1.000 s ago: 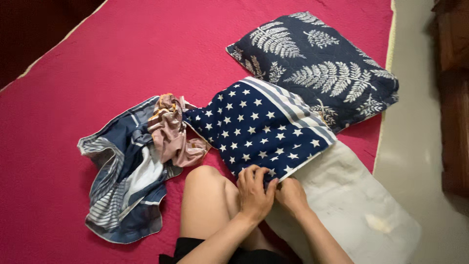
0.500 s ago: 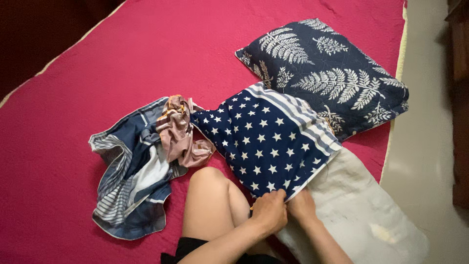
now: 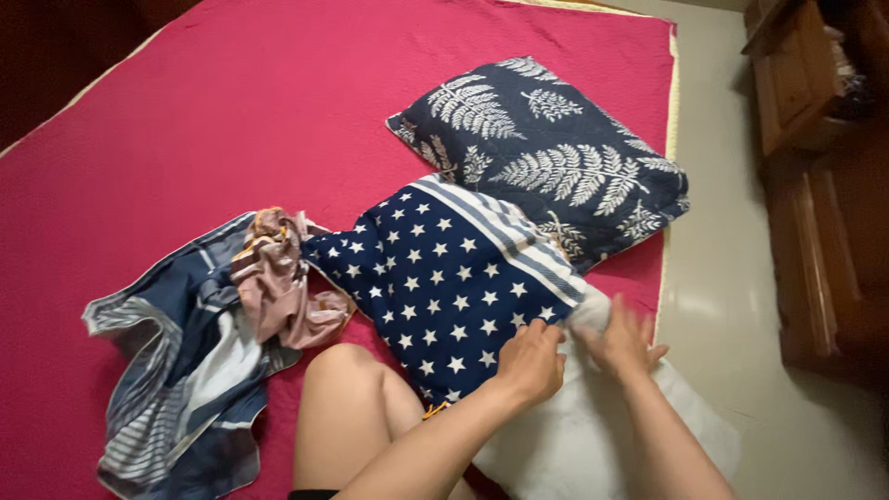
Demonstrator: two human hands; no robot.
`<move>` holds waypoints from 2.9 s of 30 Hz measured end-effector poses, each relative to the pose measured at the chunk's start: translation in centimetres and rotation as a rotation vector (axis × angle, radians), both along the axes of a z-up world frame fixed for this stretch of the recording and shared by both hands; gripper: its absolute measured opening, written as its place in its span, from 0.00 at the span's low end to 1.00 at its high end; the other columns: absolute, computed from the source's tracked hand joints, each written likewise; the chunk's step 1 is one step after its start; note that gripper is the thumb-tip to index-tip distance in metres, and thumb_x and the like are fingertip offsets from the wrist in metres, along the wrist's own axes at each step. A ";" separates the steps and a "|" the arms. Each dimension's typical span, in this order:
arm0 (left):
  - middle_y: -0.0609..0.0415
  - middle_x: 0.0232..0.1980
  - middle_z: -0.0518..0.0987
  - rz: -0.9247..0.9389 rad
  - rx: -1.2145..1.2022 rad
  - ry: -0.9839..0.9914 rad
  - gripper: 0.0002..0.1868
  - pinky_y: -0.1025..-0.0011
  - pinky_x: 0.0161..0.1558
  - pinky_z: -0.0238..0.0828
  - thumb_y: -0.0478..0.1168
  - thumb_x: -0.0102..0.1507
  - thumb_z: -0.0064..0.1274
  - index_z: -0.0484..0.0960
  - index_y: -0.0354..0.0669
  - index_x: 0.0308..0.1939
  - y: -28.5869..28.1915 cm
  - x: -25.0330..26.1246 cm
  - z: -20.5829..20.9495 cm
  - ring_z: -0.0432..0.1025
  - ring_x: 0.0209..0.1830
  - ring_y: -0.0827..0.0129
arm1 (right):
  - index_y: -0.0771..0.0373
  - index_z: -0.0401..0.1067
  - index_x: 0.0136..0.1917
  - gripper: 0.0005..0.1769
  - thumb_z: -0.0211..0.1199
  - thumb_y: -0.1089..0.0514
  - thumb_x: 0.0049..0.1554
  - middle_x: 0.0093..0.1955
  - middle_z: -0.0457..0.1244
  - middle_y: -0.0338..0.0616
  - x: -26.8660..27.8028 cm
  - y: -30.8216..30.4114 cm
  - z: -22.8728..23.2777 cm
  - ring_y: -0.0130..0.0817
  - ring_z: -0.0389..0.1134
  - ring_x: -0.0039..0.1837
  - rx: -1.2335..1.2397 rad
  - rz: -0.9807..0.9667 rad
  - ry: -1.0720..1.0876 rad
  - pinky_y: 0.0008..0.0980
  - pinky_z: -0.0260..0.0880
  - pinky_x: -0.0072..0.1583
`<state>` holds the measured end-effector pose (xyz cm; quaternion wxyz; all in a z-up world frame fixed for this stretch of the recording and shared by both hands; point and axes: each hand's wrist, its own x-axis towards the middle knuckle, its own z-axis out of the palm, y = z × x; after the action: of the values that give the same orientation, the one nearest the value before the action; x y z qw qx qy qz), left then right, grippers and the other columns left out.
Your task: The person puts pillowcases onto pillows while sitting on the floor by a bed.
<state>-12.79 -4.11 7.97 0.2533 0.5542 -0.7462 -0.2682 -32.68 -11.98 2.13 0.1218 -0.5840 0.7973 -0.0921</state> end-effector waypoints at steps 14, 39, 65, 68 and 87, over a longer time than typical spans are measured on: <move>0.39 0.60 0.77 0.222 -0.161 0.002 0.18 0.47 0.56 0.76 0.43 0.65 0.61 0.81 0.43 0.58 -7.4 -2.7 1.4 0.74 0.62 0.40 | 0.49 0.75 0.72 0.40 0.77 0.53 0.45 0.56 0.68 0.44 4.3 6.3 2.2 0.46 0.67 0.64 -0.513 0.282 0.024 0.53 0.58 0.73; 0.37 0.36 0.88 0.184 -0.030 0.113 0.09 0.46 0.44 0.82 0.44 0.60 0.62 0.91 0.44 0.34 -1.6 -4.0 11.6 0.86 0.40 0.42 | 0.61 0.75 0.63 0.19 0.70 0.53 0.62 0.53 0.68 0.45 8.1 8.9 5.1 0.48 0.69 0.60 -0.910 0.199 -0.073 0.51 0.65 0.64; 0.44 0.39 0.86 -0.098 -0.388 -0.056 0.10 0.49 0.43 0.80 0.44 0.63 0.60 0.85 0.42 0.41 -2.5 -1.7 10.1 0.84 0.41 0.48 | 0.62 0.57 0.87 0.50 0.77 0.58 0.57 0.49 0.71 0.48 8.5 10.4 11.1 0.37 0.73 0.50 -0.765 -0.075 -0.719 0.37 0.72 0.53; 0.48 0.45 0.87 -0.130 -0.459 0.116 0.07 0.51 0.45 0.80 0.40 0.69 0.54 0.84 0.42 0.46 0.0 -2.5 8.6 0.84 0.45 0.50 | 0.60 0.74 0.80 0.28 0.69 0.61 0.68 0.62 0.75 0.46 6.9 9.4 7.3 0.33 0.76 0.62 -0.795 0.032 -0.649 0.36 0.75 0.62; 0.36 0.67 0.68 0.797 0.134 0.148 0.35 0.49 0.75 0.58 0.34 0.54 0.66 0.68 0.38 0.63 2.7 10.7 -14.0 0.63 0.71 0.39 | 0.54 0.73 0.64 0.28 0.76 0.53 0.51 0.65 0.68 0.45 16.9 16.3 2.8 0.51 0.65 0.72 -0.388 0.406 -0.196 0.57 0.64 0.71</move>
<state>-2.13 -1.39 -6.01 0.3536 0.7943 -0.4337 -0.2365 -15.78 4.37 4.89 0.1001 -0.7323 0.6161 -0.2724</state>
